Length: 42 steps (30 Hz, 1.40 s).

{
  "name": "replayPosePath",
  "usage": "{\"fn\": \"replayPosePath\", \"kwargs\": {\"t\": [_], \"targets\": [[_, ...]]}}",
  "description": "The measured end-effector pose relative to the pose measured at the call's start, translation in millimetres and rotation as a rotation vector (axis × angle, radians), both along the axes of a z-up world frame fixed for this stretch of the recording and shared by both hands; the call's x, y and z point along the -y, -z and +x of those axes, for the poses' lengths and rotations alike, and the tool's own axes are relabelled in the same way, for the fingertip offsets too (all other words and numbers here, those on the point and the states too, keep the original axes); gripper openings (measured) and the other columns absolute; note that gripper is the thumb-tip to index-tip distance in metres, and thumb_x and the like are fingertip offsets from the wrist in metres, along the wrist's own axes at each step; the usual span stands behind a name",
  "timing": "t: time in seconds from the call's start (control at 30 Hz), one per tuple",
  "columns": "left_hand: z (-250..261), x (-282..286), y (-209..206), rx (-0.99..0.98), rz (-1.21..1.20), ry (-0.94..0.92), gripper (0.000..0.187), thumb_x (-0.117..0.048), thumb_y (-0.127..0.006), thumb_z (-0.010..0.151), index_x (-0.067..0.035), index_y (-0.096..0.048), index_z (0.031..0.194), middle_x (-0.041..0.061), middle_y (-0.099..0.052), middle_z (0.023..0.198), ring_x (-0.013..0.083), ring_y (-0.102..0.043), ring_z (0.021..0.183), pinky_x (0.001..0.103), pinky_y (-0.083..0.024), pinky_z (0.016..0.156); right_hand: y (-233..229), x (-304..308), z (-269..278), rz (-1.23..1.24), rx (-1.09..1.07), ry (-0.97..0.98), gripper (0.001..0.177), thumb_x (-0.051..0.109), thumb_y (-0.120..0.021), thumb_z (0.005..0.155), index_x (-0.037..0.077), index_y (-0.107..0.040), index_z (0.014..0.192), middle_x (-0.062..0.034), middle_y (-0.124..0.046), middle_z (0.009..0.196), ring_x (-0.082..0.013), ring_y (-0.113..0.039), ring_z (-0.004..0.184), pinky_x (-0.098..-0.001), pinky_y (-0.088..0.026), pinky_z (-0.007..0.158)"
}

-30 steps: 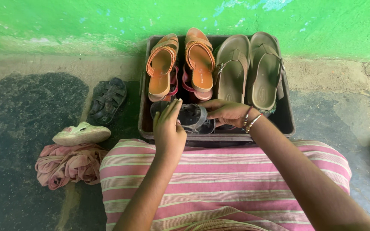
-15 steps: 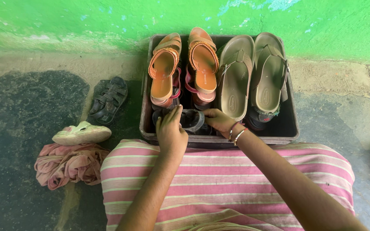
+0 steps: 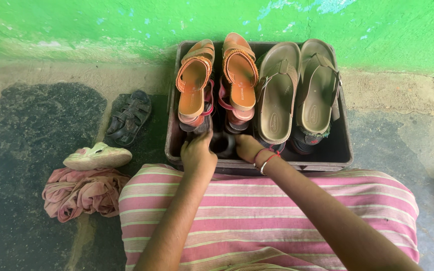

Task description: The person sits on the floor and organizes various shoes and sandals into a rectangular tray. They pick up each item from the floor, place it into the tray, and adjust the arrangement to fit multiple pairs together.

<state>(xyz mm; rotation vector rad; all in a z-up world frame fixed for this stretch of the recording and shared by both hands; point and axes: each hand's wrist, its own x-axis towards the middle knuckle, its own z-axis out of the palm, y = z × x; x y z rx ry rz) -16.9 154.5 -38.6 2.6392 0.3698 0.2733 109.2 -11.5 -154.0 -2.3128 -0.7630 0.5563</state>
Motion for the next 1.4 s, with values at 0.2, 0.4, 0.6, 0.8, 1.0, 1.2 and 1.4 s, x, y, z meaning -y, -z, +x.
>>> {"fn": "replayPosePath", "kwargs": {"t": [0.2, 0.4, 0.6, 0.8, 1.0, 1.2, 1.4], "targets": [[5.6, -9.6, 13.7, -0.095, -0.057, -0.012, 0.044, -0.005, -0.063, 0.08, -0.012, -0.073, 0.122, 0.009, -0.075, 0.116, 0.028, -0.073, 0.101, 0.042, -0.056, 0.089, -37.3, 4.6, -19.3, 0.247, 0.035, 0.03, 0.047, -0.003, -0.057, 0.083, 0.003, -0.067, 0.128, -0.0248, -0.071, 0.116, -0.0385, -0.069, 0.111, -0.04, -0.054, 0.095], [9.6, -6.8, 5.3, -0.272, -0.013, -0.033, 0.039, -0.013, -0.061, 0.084, -0.015, -0.076, 0.119, 0.007, -0.075, 0.117, 0.0261, -0.072, 0.106, 0.04, -0.056, 0.094, -94.6, 13.2, -47.6, 0.426, 0.231, 0.07, 0.032, -0.002, -0.058, 0.093, -0.002, -0.066, 0.124, -0.0242, -0.071, 0.115, -0.0391, -0.069, 0.109, -0.0386, -0.054, 0.094], [10.3, -6.7, 5.8, -0.227, -0.073, -0.019, 0.042, -0.008, -0.058, 0.08, -0.016, -0.076, 0.116, -0.001, -0.071, 0.127, 0.0248, -0.069, 0.11, 0.039, -0.054, 0.094, -96.6, 23.1, -49.4, 0.2, 0.203, -0.069, 0.044, -0.007, -0.056, 0.081, 0.0, -0.07, 0.122, -0.0218, -0.072, 0.114, -0.0368, -0.069, 0.108, -0.039, -0.055, 0.094], [9.0, 1.2, 12.9, 0.084, 0.075, 0.013, 0.035, -0.009, -0.063, 0.079, -0.012, -0.077, 0.111, 0.002, -0.074, 0.122, 0.0253, -0.068, 0.11, 0.047, -0.046, 0.098, -84.6, 23.3, -41.7, 0.245, 0.36, -0.219, 0.037, -0.004, -0.056, 0.08, -0.003, -0.071, 0.114, -0.0205, -0.072, 0.122, -0.0369, -0.064, 0.119, -0.0423, -0.05, 0.103], [14.3, -1.5, 9.7, -0.336, 0.056, 0.008, 0.026, -0.022, -0.06, 0.096, -0.018, -0.078, 0.114, 0.005, -0.076, 0.113, 0.026, -0.069, 0.11, 0.047, -0.047, 0.106, -103.0, 28.1, -55.5, 0.279, 0.411, -0.128, 0.032, 0.0, -0.058, 0.088, -0.005, -0.068, 0.118, -0.0237, -0.069, 0.123, -0.0388, -0.063, 0.12, -0.0421, -0.05, 0.104], [7.8, 4.6, 15.4, 0.047, 0.147, 0.015, 0.029, -0.021, -0.06, 0.095, -0.013, -0.073, 0.119, 0.007, -0.073, 0.12, 0.0283, -0.062, 0.12, 0.064, -0.029, 0.113, -131.9, 49.1, -69.9, 0.245, 0.469, -0.117, 0.032, 0.004, -0.058, 0.092, -0.004, -0.066, 0.122, -0.0224, -0.068, 0.126, -0.0376, -0.066, 0.115, -0.0421, -0.053, 0.098], [-4.6, 12.8, 6.7, 0.177, 0.143, 0.028, 0.035, -0.022, -0.062, 0.095, -0.01, -0.07, 0.127, 0.013, -0.064, 0.133, 0.0355, -0.053, 0.131, 0.063, -0.026, 0.116, -148.2, 70.0, -80.7, 0.2, 0.421, -0.048, 0.033, 0.006, -0.057, 0.093, 0.001, -0.066, 0.124, -0.0172, -0.07, 0.128, -0.0341, -0.069, 0.109, -0.041, -0.056, 0.091]]}}
